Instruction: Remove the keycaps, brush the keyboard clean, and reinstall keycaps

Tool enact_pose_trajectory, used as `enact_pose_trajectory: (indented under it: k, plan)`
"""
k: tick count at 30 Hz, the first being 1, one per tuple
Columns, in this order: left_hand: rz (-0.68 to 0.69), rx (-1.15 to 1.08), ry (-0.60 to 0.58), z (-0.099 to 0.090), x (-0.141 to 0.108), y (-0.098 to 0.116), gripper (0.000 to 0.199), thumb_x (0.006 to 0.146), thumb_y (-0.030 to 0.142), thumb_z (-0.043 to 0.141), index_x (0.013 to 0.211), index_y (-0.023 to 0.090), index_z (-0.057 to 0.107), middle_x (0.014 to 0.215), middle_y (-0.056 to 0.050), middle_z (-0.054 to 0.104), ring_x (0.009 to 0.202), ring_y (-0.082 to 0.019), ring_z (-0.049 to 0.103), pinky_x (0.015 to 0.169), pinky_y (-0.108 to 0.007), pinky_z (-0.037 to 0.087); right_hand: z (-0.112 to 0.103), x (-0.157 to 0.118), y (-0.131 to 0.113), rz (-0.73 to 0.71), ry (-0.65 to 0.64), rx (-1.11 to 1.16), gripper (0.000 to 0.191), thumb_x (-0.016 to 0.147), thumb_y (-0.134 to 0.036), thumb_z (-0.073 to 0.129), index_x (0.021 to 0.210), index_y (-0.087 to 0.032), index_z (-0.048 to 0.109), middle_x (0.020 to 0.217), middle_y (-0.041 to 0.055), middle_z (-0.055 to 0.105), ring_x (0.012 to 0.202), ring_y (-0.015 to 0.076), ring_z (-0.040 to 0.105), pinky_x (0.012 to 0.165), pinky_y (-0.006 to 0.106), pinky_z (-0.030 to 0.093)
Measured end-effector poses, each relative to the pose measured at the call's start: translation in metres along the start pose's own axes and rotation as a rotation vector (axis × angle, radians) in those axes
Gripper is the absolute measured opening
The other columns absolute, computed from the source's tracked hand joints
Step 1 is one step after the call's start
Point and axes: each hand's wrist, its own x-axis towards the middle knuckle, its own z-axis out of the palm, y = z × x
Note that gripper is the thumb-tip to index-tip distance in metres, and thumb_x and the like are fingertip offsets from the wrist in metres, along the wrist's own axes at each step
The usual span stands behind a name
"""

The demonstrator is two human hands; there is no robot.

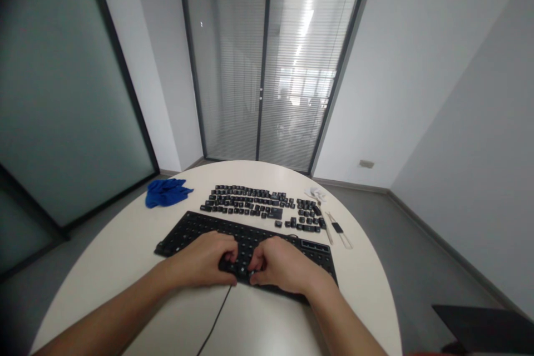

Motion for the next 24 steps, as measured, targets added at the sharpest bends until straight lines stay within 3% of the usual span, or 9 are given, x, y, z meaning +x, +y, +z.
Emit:
enact_pose_trajectory:
  k: [8,18,24]
  plan:
    - [0.008,0.011,0.016,0.0020,0.0004,-0.0003,0.032,0.067,0.042,0.085,0.081,0.023,0.064,0.083,0.005,0.069,0.080,-0.019,0.062,0.064,-0.028,0.034,0.0004,0.0012,-0.0012,0.011,-0.011,0.000,0.005,0.068,-0.022,0.081,0.071,-0.021,0.077,0.063,-0.0046,0.067,0.059,0.0114,0.054,0.054,0.021,0.033]
    - [-0.007,0.009,0.001,0.0031,0.0014,0.0014,0.031,0.066,0.041,0.085,0.081,0.024,0.063,0.082,0.005,0.068,0.079,-0.019,0.062,0.064,-0.028,0.032,0.0025,0.0026,-0.0008,0.080,-0.021,-0.021,0.008,0.066,-0.022,0.081,0.073,-0.021,0.078,0.064,-0.0044,0.067,0.059,0.0118,0.054,0.052,0.021,0.032]
    - [0.007,0.004,0.013,0.0031,0.0009,0.0007,0.032,0.067,0.041,0.085,0.081,0.023,0.062,0.083,0.005,0.068,0.080,-0.019,0.062,0.065,-0.028,0.033,0.0041,0.0022,-0.0009,0.047,-0.020,-0.033,0.007,0.066,-0.019,0.079,0.073,-0.020,0.077,0.066,-0.0038,0.069,0.060,0.0120,0.056,0.054,0.021,0.034]
